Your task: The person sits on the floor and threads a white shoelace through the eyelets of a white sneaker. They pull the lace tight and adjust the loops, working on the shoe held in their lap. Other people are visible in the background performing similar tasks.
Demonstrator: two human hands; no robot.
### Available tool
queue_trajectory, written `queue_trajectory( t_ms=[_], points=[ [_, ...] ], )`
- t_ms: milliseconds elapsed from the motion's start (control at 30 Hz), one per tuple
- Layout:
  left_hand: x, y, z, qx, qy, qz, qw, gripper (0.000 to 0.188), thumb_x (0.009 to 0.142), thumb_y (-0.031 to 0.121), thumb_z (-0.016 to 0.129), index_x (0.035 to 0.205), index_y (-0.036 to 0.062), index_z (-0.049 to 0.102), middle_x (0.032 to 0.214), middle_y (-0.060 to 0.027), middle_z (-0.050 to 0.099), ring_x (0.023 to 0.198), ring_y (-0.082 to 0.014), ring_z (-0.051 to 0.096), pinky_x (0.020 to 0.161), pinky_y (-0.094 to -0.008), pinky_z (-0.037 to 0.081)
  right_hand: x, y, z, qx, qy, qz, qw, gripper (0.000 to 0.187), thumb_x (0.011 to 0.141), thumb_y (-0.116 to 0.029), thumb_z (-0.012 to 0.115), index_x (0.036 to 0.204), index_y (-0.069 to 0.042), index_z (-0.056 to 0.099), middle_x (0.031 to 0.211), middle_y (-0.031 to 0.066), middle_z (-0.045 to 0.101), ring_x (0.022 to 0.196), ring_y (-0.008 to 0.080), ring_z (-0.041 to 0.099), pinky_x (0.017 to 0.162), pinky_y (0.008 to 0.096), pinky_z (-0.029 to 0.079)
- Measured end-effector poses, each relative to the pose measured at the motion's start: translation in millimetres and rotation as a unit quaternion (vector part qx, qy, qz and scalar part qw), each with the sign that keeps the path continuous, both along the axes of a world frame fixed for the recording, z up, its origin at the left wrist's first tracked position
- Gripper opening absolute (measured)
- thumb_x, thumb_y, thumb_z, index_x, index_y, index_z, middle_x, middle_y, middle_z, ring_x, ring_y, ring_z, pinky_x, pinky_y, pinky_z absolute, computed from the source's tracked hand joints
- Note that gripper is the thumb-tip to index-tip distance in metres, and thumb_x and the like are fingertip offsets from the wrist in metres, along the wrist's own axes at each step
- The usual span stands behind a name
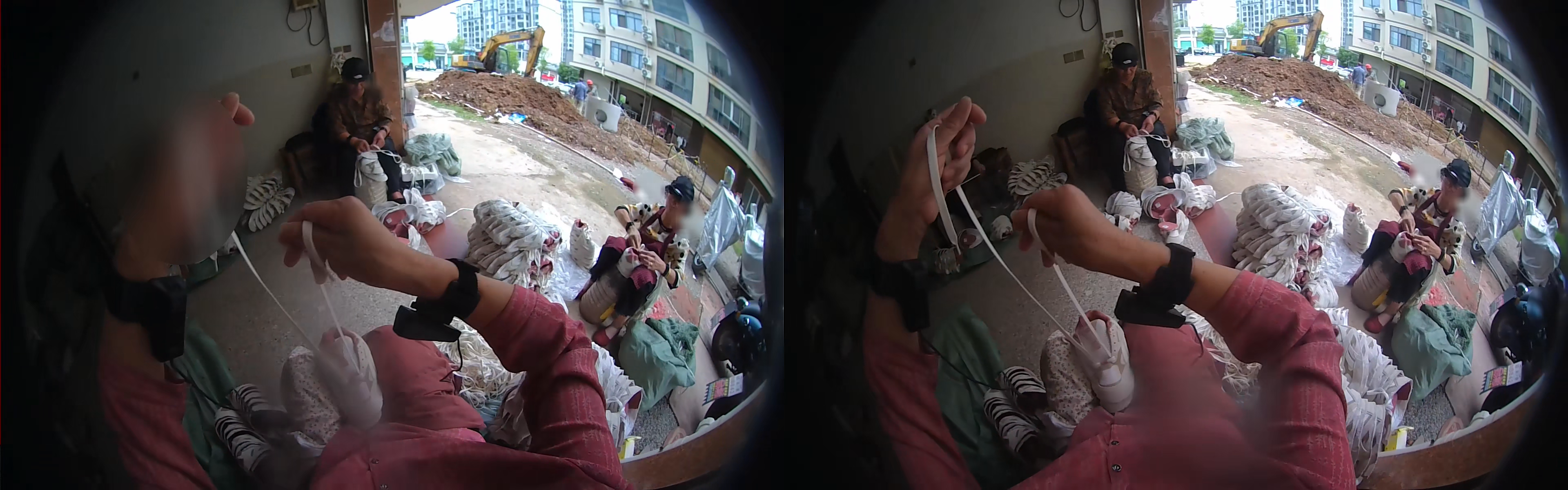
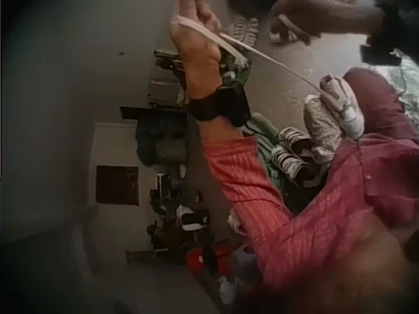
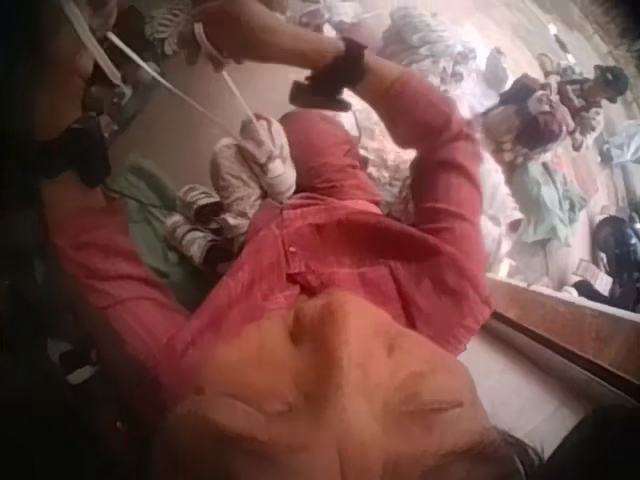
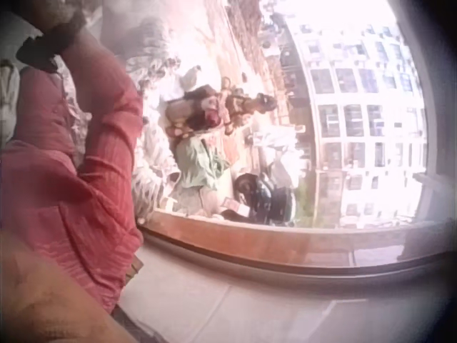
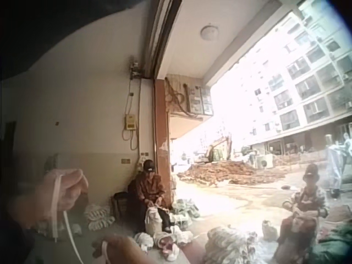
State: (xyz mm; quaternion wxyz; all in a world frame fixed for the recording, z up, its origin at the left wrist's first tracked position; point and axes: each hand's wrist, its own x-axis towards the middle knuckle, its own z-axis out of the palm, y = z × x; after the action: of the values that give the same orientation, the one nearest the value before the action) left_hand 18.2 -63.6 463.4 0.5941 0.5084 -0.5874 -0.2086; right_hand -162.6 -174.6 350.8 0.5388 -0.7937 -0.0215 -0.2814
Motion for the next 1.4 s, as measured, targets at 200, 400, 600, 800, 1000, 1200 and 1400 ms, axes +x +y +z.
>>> queue_trajectory(
  t_ms=[200,400,600,800,1000,1200,1400],
  points=[
    [20,19,36,-0.067,-0.05,0.027,0.996,0.04,0.099,0.045,0.06,0.106,0.0051,0.058,0.064,0.0088,0.041,0.043,0.0011,0.03,0.039,-0.0174,0.021,-7,-14,41,0.002,0.001,-0.012,1.0,0.039,0.108,-0.034,0.044,0.104,0.001,0.062,0.078,0.0087,0.07,0.054,0.0082,0.061,0.043,0.0206,0.044],
    [105,64,58,-0.029,-0.037,0.147,0.988,0.026,0.1,0.036,0.063,0.098,0.0098,0.064,0.063,0.007,0.046,0.046,-0.002,0.034,0.04,-0.0191,0.027,-9,-68,18,0.077,-0.029,0.003,0.997,0.042,0.108,-0.035,0.045,0.114,0.004,0.062,0.089,0.0098,0.07,0.071,0.0124,0.066,0.06,0.0258,0.051],
    [179,61,-102,0.195,-0.17,0.26,0.93,0.04,0.101,0.045,0.056,0.116,0.009,0.061,0.073,0.0089,0.049,0.064,-0.0018,0.048,0.059,-0.0185,0.04,-78,-207,-103,0.251,-0.012,-0.236,0.939,0.04,0.103,-0.018,0.051,0.132,0.01,0.05,0.116,0.0179,0.065,0.102,0.0249,0.068,0.087,0.0371,0.058],
    [165,84,-286,0.257,-0.415,0.335,0.806,0.057,0.086,0.037,0.072,0.129,0.0034,0.055,0.12,-0.012,0.06,0.118,-0.0314,0.054,0.106,-0.041,0.04,-61,-141,-248,-0.185,0.219,-0.308,0.907,0.035,0.088,-0.007,0.068,0.122,-0.002,0.063,0.11,0.0145,0.069,0.084,0.021,0.068,0.073,0.0331,0.055],
    [65,69,-373,0.248,-0.348,0.027,0.904,0.048,0.078,0.021,0.079,0.121,0.01,0.061,0.131,-0.0099,0.051,0.123,-0.0314,0.05,0.108,-0.0417,0.038,-1,-3,-284,-0.146,0.142,0.063,0.977,0.013,0.087,-0.006,0.069,0.1,-0.006,0.071,0.093,0.0122,0.068,0.079,0.0281,0.07,0.068,0.0356,0.055],
    [31,34,-401,0.131,-0.383,0.027,0.914,0.028,0.076,0.008,0.076,0.101,0.0142,0.067,0.122,-0.0073,0.054,0.116,-0.0317,0.053,0.1,-0.0418,0.043,26,19,-317,-0.399,0.134,-0.042,0.906,0.022,0.087,-0.011,0.058,0.107,-0.002,0.06,0.091,0.0154,0.062,0.068,0.0287,0.068,0.055,0.0403,0.054],
    [22,12,-395,0.106,-0.393,-0.009,0.913,0.013,0.082,0.009,0.07,0.091,0.0068,0.061,0.114,-0.01,0.056,0.109,-0.0327,0.053,0.096,-0.0444,0.041,38,33,-330,-0.415,0.181,-0.056,0.89,0.024,0.084,-0.009,0.058,0.104,0.003,0.053,0.084,0.0178,0.063,0.06,0.0304,0.067,0.046,0.0415,0.05]
  ],
)
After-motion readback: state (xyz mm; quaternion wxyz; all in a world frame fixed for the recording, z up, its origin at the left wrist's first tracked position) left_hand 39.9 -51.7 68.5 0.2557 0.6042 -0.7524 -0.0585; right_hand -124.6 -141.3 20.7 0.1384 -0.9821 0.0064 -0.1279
